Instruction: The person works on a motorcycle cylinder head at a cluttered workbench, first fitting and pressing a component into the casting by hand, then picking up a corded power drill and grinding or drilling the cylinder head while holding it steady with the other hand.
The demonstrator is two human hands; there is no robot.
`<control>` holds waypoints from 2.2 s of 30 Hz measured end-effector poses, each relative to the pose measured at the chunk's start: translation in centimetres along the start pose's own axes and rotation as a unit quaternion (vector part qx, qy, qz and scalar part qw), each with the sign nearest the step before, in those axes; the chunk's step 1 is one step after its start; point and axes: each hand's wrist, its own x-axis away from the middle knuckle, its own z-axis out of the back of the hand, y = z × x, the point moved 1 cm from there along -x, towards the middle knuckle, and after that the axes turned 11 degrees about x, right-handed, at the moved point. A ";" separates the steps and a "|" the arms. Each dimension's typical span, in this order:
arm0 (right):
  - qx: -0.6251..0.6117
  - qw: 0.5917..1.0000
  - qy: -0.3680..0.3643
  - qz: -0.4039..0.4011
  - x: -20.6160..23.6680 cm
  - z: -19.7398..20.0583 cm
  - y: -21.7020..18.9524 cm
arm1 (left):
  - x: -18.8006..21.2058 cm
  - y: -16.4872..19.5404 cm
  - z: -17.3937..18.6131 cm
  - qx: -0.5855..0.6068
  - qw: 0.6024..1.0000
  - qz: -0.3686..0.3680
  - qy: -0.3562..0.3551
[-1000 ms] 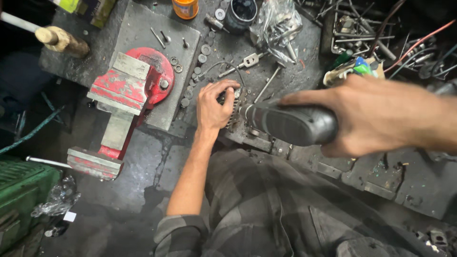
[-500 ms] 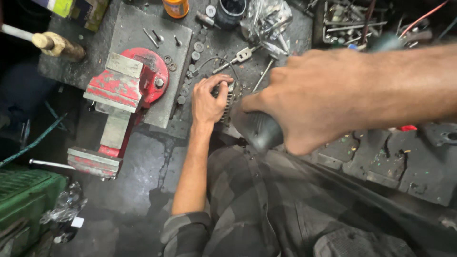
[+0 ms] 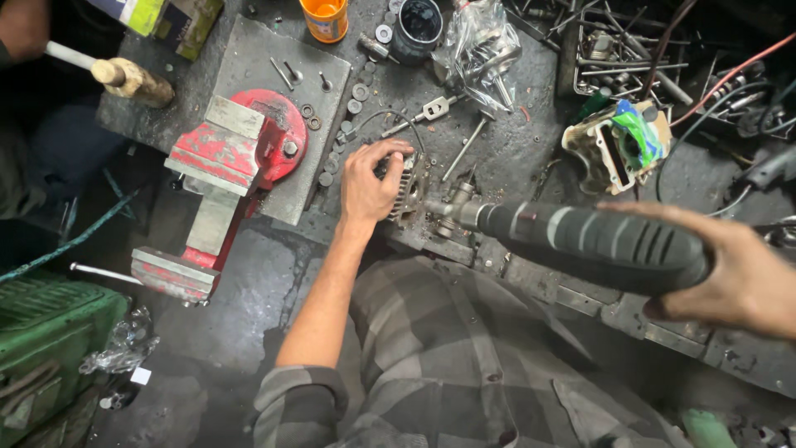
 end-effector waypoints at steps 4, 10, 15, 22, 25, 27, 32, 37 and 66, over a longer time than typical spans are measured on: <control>-0.082 0.991 -0.012 -0.102 -0.1 -3.3 2.8 | -0.1 0.1 0.0 -0.004 1.000 0.005 -0.004; -0.018 0.994 -0.064 -0.089 -2.1 -4.8 2.1 | -0.6 0.3 0.0 0.000 1.000 0.008 -0.004; -0.042 0.997 -0.027 -0.061 -1.8 -3.9 3.3 | -0.8 0.0 0.0 -0.010 1.000 0.012 -0.006; -0.089 0.988 -0.016 -0.125 -3.5 -1.7 5.0 | -1.4 0.2 0.1 -0.016 0.999 0.028 -0.015; -0.075 0.992 -0.034 -0.097 -5.3 -1.4 4.2 | -1.9 0.5 0.0 -0.018 0.999 0.032 -0.020; -0.079 0.992 -0.049 -0.085 -6.9 -0.6 3.9 | -2.2 0.5 -0.1 -0.022 0.999 0.023 -0.022; -0.173 0.979 -0.109 0.015 -10.3 1.4 6.0 | -2.8 0.2 -0.2 -0.023 0.999 0.024 -0.038; -0.284 0.938 -0.199 0.005 -13.7 2.4 13.0 | -3.3 0.0 -0.4 -0.026 0.998 0.023 -0.052; -0.070 0.983 0.110 0.129 -2.2 -16.3 11.5 | -0.3 0.0 -1.1 -0.017 1.000 0.003 0.022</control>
